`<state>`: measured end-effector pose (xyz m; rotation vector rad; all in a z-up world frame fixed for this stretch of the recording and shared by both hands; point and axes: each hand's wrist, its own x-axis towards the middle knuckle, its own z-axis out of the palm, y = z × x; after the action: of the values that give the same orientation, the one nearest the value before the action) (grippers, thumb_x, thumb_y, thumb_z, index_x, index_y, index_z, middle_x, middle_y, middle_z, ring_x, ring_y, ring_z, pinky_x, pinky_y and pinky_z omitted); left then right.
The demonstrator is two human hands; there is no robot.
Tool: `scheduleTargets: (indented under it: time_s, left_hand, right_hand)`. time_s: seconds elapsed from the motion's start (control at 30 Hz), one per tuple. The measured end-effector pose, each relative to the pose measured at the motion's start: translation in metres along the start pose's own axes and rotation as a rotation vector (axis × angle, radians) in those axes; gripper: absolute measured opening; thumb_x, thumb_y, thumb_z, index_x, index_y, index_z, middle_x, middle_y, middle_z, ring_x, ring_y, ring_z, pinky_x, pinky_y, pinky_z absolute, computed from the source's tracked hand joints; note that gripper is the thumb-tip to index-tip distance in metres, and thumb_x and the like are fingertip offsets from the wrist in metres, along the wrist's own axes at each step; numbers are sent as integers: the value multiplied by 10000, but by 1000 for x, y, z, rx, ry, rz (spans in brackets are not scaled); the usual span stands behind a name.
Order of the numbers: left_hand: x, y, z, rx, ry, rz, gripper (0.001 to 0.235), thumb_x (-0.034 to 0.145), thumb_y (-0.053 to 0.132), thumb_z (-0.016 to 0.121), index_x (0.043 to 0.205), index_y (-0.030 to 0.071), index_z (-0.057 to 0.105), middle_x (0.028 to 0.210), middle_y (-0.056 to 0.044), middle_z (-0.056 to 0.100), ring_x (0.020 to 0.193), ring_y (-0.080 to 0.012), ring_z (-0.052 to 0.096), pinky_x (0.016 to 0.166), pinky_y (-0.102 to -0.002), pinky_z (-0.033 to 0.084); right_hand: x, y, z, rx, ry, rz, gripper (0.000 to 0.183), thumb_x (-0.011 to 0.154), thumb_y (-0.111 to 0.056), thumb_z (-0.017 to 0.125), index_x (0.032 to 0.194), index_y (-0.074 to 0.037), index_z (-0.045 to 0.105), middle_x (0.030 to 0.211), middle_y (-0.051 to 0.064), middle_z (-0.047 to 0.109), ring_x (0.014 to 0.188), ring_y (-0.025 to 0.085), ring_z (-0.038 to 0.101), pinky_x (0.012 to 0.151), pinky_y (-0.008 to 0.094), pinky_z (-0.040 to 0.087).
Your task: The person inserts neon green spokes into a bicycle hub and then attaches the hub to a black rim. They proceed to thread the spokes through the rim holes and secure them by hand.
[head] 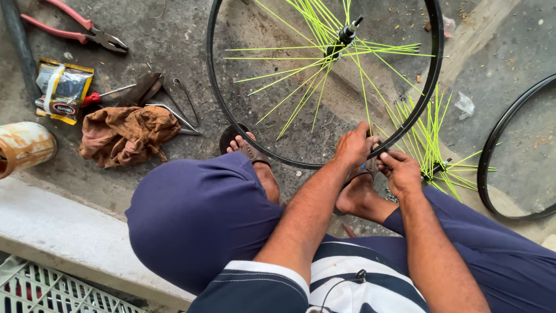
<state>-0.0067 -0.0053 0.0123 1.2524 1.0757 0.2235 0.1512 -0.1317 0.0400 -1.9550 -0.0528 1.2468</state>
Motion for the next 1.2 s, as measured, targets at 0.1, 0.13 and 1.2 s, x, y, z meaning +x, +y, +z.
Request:
scheduleTargets:
  time_s: [0.1,0.13,1.2]
  left_hand:
    - [0,2,-1,-66,-2,-28,299,927,319,672,1107,100,575,929,-190,756,929,-421,716,798,-523,536]
    - [0,2,-1,-92,-2,-36,304,917,318,678,1111,105,579,927,-178,763,927,-412,722,799,-515,540]
    - [27,-10,12,-183,-115,-104,245,878,305,743,949,70,753,835,-114,774,768,-246,765,720,-404,585]
  right_hand:
    - [-10,-2,3,35,-17,-3,175,937,19,684,1108,53,688,942,100,729,777,169,713,700,281,603]
    - [-11,-2,4,47,-26,-7,184,928,22,680,1110,51,687,949,102,732,783,171,718,711,283,609]
    - [-12,7,14,174,-5,-94,130,972,-4,666,1102,-5,659,975,82,729,807,161,702,737,295,595]
